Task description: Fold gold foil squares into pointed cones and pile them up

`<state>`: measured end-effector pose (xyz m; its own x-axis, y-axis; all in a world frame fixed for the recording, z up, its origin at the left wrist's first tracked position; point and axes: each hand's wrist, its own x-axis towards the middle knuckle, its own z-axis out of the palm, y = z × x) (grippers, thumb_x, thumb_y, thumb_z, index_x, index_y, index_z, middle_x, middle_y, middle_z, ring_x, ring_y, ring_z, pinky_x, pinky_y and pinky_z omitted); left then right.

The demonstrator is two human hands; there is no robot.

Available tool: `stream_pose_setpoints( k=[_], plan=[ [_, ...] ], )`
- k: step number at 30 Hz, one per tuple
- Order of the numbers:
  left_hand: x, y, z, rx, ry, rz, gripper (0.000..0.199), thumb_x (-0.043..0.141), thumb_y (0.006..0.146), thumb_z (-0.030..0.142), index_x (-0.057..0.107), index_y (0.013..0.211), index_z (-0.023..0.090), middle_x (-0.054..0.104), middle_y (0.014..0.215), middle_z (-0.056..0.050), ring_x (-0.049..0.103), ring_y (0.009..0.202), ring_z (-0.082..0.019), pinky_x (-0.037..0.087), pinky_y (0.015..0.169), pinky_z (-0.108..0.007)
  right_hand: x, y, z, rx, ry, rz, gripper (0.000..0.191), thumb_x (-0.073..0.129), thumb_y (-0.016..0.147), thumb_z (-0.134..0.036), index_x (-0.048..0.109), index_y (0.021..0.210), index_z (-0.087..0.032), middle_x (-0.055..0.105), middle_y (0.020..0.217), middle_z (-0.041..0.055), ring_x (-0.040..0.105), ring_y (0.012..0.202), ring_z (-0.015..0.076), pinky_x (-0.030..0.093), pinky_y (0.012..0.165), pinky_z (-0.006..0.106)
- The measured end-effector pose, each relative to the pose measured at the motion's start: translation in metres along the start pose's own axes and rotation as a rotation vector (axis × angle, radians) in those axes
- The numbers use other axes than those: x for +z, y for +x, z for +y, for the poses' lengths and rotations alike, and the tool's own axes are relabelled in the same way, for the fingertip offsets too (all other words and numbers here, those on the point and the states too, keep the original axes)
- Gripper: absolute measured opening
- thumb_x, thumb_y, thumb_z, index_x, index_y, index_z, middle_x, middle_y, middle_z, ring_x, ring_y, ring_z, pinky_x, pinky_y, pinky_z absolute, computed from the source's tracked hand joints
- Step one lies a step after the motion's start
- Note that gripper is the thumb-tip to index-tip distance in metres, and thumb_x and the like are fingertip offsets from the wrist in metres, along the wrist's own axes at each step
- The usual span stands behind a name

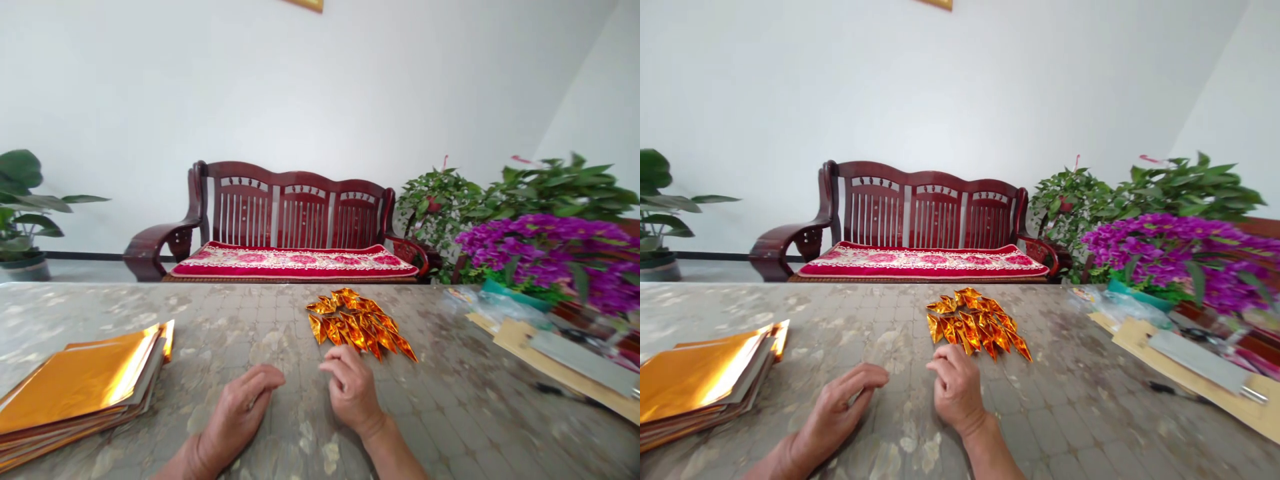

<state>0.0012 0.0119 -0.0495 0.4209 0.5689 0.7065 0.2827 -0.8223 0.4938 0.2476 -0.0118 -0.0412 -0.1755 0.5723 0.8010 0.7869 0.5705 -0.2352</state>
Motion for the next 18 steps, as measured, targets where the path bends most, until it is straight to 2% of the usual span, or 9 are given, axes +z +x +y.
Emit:
stream_pose_setpoints(
  k=[3, 5, 8, 11, 13, 15, 18],
  plan=[
    [-0.002, 0.001, 0.009, 0.085, 0.033, 0.012, 0.032, 0.042, 0.093, 0.004, 0.064, 0.107, 0.023, 0.073, 0.097, -0.005, 0.07, 0.091, -0.014, 0.054, 0.081, -0.021, 0.008, -0.001, -0.004, -0.025, 0.034, -0.149, 0.043, 0.041, 0.061, 0.003, 0.068, 0.083, -0.021, 0.062, 0.085, 0.0034, 0.059, 0.083, 0.0176, 0.048, 0.073, 0.029],
    [-0.003, 0.003, 0.015, 0.133, 0.08, -0.016, 0.034, 0.042, 0.092, 0.004, 0.065, 0.108, 0.024, 0.074, 0.096, -0.005, 0.07, 0.089, -0.014, 0.054, 0.08, -0.022, 0.01, -0.002, -0.004, -0.045, 0.061, -0.192, 0.04, 0.041, 0.062, 0.003, 0.067, 0.08, -0.022, 0.062, 0.082, 0.002, 0.059, 0.08, 0.0165, 0.048, 0.071, 0.026],
    [-0.004, 0.009, 0.02, 0.165, 0.13, -0.154, 0.038, 0.04, 0.09, 0.006, 0.065, 0.112, 0.024, 0.074, 0.097, -0.006, 0.07, 0.088, -0.015, 0.054, 0.082, -0.025, 0.011, -0.002, -0.002, -0.065, 0.102, -0.21, 0.038, 0.042, 0.064, 0.003, 0.066, 0.08, -0.021, 0.062, 0.081, 0.0019, 0.06, 0.079, 0.0162, 0.048, 0.072, 0.025],
    [-0.011, 0.017, 0.022, 0.148, 0.182, -0.288, 0.041, 0.041, 0.087, 0.008, 0.065, 0.115, 0.025, 0.075, 0.101, -0.006, 0.07, 0.092, -0.016, 0.053, 0.087, -0.027, 0.012, -0.003, 0.001, -0.098, 0.047, -0.243, 0.035, 0.041, 0.068, 0.002, 0.065, 0.079, -0.022, 0.063, 0.08, 0.0019, 0.062, 0.078, 0.0162, 0.049, 0.071, 0.025],
    [-0.022, 0.022, 0.022, 0.13, 0.216, -0.3, 0.041, 0.042, 0.086, 0.007, 0.066, 0.113, 0.025, 0.075, 0.101, -0.005, 0.07, 0.092, -0.016, 0.053, 0.086, -0.026, 0.014, -0.004, 0.005, -0.118, 0.026, -0.243, 0.033, 0.04, 0.071, 0.0, 0.064, 0.079, -0.022, 0.064, 0.081, 0.0021, 0.064, 0.077, 0.0162, 0.05, 0.07, 0.025],
    [-0.04, 0.025, 0.023, 0.085, 0.269, -0.255, 0.039, 0.042, 0.085, 0.006, 0.068, 0.108, 0.024, 0.075, 0.098, -0.005, 0.07, 0.09, -0.016, 0.052, 0.085, -0.026, 0.016, -0.005, 0.01, -0.136, 0.013, -0.225, 0.031, 0.041, 0.074, -0.003, 0.064, 0.077, -0.023, 0.065, 0.08, 0.0018, 0.066, 0.076, 0.0162, 0.051, 0.069, 0.025],
    [-0.08, 0.026, 0.025, -0.107, 0.411, -0.152, 0.036, 0.045, 0.086, 0.007, 0.071, 0.103, 0.024, 0.075, 0.098, -0.003, 0.069, 0.094, -0.017, 0.051, 0.088, -0.026, 0.02, -0.007, 0.017, -0.156, 0.0, -0.186, 0.029, 0.042, 0.077, -0.006, 0.064, 0.075, -0.024, 0.067, 0.079, 0.0013, 0.068, 0.074, 0.0163, 0.052, 0.068, 0.025]
  ],
)
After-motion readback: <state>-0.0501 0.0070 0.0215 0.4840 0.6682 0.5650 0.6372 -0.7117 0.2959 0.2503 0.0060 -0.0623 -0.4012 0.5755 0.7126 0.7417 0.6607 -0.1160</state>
